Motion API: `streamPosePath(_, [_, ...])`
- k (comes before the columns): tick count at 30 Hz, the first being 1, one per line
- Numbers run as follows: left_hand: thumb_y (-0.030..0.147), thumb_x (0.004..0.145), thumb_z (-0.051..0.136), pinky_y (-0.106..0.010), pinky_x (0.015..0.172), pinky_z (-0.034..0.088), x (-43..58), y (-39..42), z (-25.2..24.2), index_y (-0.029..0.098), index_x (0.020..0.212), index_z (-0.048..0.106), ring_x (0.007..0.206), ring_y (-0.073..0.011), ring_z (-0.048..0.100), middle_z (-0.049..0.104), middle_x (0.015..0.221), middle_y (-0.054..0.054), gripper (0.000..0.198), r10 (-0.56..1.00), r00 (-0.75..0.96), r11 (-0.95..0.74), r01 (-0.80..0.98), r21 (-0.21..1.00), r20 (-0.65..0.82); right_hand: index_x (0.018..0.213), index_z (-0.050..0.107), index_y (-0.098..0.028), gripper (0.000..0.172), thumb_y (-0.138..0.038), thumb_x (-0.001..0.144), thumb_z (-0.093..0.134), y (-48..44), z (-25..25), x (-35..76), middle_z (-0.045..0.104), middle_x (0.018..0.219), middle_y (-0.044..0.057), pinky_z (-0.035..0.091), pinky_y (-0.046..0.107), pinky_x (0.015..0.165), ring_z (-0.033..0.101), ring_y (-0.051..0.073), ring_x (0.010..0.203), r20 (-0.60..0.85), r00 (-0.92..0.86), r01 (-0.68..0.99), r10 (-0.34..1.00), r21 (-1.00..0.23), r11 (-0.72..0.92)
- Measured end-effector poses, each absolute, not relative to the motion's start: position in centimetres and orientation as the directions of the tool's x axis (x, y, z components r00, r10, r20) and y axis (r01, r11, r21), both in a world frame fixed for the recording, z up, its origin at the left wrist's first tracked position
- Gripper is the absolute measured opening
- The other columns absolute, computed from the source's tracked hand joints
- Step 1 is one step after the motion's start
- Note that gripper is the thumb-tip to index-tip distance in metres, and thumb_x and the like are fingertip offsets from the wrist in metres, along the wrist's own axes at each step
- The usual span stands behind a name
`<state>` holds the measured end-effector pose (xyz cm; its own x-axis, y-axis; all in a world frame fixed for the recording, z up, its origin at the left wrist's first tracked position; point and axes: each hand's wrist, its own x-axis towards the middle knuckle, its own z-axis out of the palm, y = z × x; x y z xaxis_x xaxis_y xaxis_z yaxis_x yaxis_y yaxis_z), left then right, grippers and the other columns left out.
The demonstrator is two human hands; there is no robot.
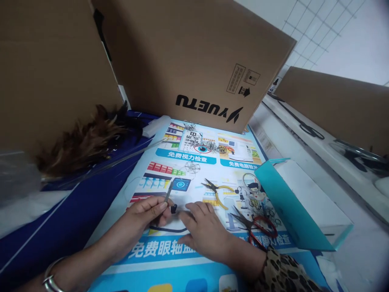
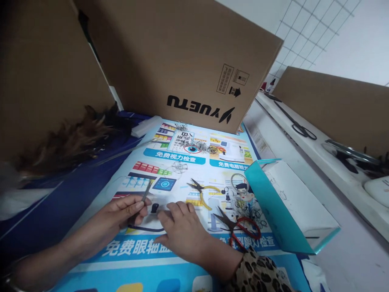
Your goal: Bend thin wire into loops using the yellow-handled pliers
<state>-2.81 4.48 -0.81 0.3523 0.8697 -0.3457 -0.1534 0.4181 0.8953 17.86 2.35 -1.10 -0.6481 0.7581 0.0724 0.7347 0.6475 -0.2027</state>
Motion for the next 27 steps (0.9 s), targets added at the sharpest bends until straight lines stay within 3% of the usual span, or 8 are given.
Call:
streamPosePath(5, [0.039,0.081,0.055,-0.02,0.053,0.033,-2.5,4.1,-0.9,0.017,0.08,0.059,0.051,-0.0079,0.044,0.056,0.066,0.002,0.022,0.841,0.391,0.462,-0.159,0.873,-0.374,0.109,0.055,-0.021,0.038,-0.041,0.077,0.062,4.2,-1.9,17.6,0.056,0.108,0.009,0.037,0.042,0.082,0.045,0.026,0.099,0.126,-0.603,0.771,0.788,-0.161,0.616])
streamPosePath(7, [0.04,0.081,0.054,-0.02,0.049,0.03,-2.4,4.1,-0.9,0.017,0.082,0.058,0.048,-0.0074,0.042,0.055,0.065,0.002,0.024,0.833,0.403,0.465,-0.141,0.874,-0.378,0.103,0.058,-0.021,0.028,-0.036,0.08,0.059,4.7,-1.5,17.7,0.058,0.102,0.009,0.037,0.04,0.081,0.047,0.024,0.095,0.166,-0.579,0.773,0.798,-0.2,0.602])
streamPosePath(9, [0.041,0.081,0.054,-0.02,0.047,0.028,-2.3,4.1,-0.9,0.016,0.08,0.058,0.046,-0.0071,0.04,0.055,0.064,0.002,0.025,0.834,0.414,0.442,-0.105,0.891,-0.365,0.096,0.062,-0.021,0.017,-0.031,0.084,0.055,4.9,-0.9,17.9,0.06,0.094,0.007,0.037,0.037,0.081,0.05,0.021,0.091,0.214,-0.543,0.748,0.812,-0.315,0.584])
streamPosePath(12, [0.041,0.08,0.053,-0.02,0.045,0.026,-2.4,4.1,-0.9,0.015,0.071,0.057,0.046,-0.0072,0.038,0.054,0.063,0.002,0.027,0.832,0.445,0.375,-0.01,0.927,-0.332,0.088,0.064,-0.021,0.013,-0.029,0.085,0.054,4.8,-0.1,17.7,0.061,0.083,0.003,0.041,0.03,0.077,0.053,0.016,0.082,0.226,-0.438,0.635,0.87,-0.608,0.477])
streamPosePath(14, [0.041,0.08,0.052,-0.02,0.045,0.025,-2.5,4.1,-1.2,0.015,0.068,0.056,0.045,-0.0073,0.037,0.053,0.061,0.002,0.029,0.82,0.475,0.332,0.061,0.941,-0.32,0.088,0.063,-0.02,0.013,-0.031,0.081,0.058,4.8,0.3,17.3,0.06,0.079,0.001,0.043,0.025,0.068,0.054,0.013,0.074,0.158,-0.339,0.51,0.927,-0.797,0.322])
streamPosePath(16, [0.041,0.081,0.051,-0.02,0.045,0.025,-2.6,4.1,-1.5,0.016,0.067,0.056,0.046,-0.008,0.036,0.052,0.059,0.003,0.029,0.811,0.498,0.282,0.124,0.951,-0.305,0.085,0.062,-0.019,0.015,-0.032,0.078,0.06,4.8,0.5,17.0,0.059,0.075,0.0,0.043,0.022,0.061,0.053,0.012,0.067,0.058,-0.266,0.386,0.962,-0.908,0.161])
streamPosePath(19, [0.041,0.083,0.048,-0.02,0.048,0.026,-2.7,3.9,-1.6,0.016,0.067,0.057,0.049,-0.0094,0.037,0.048,0.056,0.003,0.031,0.818,0.504,0.214,0.184,0.959,-0.279,0.074,0.063,-0.018,0.015,-0.032,0.078,0.059,4.8,0.8,16.8,0.058,0.067,-0.001,0.041,0.021,0.057,0.051,0.011,0.063,-0.024,-0.238,0.276,0.971,-0.96,0.044])
streamPosePath(27, [0.042,0.081,0.049,-0.021,0.047,0.025,-2.1,3.5,-0.5,0.016,0.067,0.058,0.048,-0.0096,0.035,0.048,0.056,0.003,0.03,0.855,0.421,0.269,0.14,0.953,-0.303,0.066,0.065,-0.018,0.019,-0.031,0.078,0.059,4.6,0.9,17.0,0.06,0.06,-0.001,0.04,0.021,0.053,0.051,0.011,0.055,-0.057,-0.183,0.232,0.982,-0.973,-0.013])
